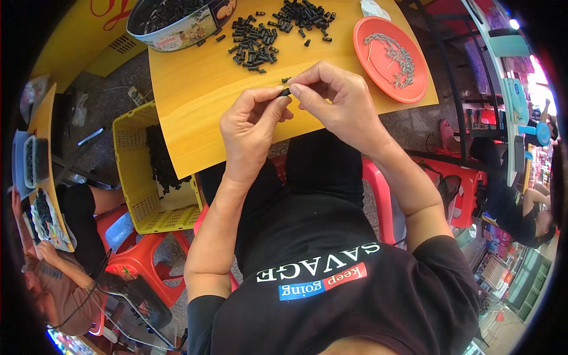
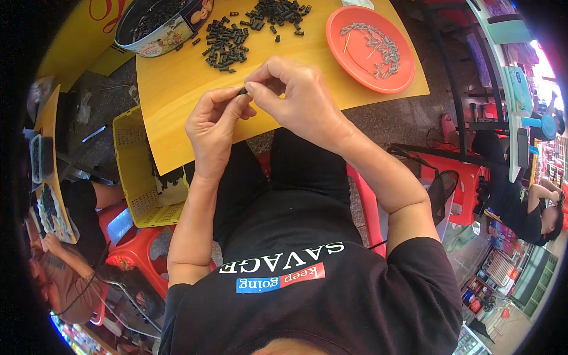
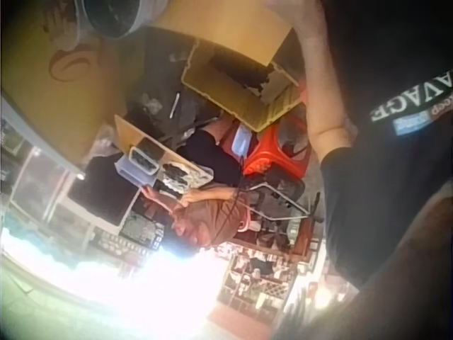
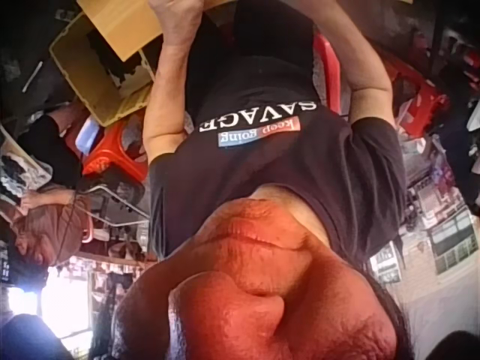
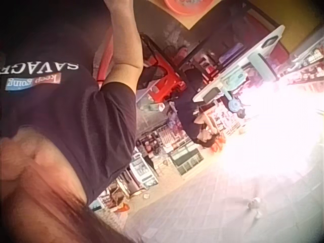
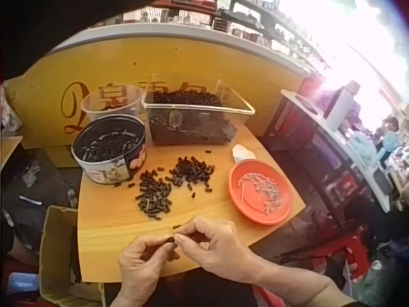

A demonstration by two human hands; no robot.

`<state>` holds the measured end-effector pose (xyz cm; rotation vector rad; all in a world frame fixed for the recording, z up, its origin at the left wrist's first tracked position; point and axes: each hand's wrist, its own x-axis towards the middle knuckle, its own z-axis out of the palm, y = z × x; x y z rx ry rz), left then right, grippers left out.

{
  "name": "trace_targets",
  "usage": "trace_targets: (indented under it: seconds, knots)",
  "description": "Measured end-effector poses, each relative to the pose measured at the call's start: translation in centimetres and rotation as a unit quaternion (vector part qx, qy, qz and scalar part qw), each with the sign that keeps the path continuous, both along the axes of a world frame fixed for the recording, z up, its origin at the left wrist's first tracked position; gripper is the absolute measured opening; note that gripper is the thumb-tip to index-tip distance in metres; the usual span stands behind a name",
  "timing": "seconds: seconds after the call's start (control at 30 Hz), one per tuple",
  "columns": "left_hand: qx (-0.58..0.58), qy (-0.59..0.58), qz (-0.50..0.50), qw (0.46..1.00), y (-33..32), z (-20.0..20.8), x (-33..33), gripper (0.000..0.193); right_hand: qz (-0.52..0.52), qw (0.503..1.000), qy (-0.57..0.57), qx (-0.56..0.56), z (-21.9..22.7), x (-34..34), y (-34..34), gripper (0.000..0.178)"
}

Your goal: The person assembles small components by taking metal pieces from a plate and inserting them into plastic casings by hand.

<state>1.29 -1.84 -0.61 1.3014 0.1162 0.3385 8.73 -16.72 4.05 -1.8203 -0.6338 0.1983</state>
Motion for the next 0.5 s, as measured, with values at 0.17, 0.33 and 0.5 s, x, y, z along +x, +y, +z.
trace_targets:
  seconds: [0.17,0.33,0.5]
  knots:
    - [-0.063,0.027,-0.089,0.994,1.3,0.0,0.1,0.014,0.051,0.983,-0.176,-0.028,1.0,0.6,-0.6,0.011]
    - [-0.097,0.03,-0.172,0.98,2.1,0.2,0.0,0.016,0.116,0.975,-0.186,-0.029,1.5,0.8,-1.2,0.009]
    - [-0.098,0.033,-0.156,0.982,1.9,0.2,0.0,0.018,0.08,0.995,0.048,0.036,1.2,0.3,-1.3,0.016]
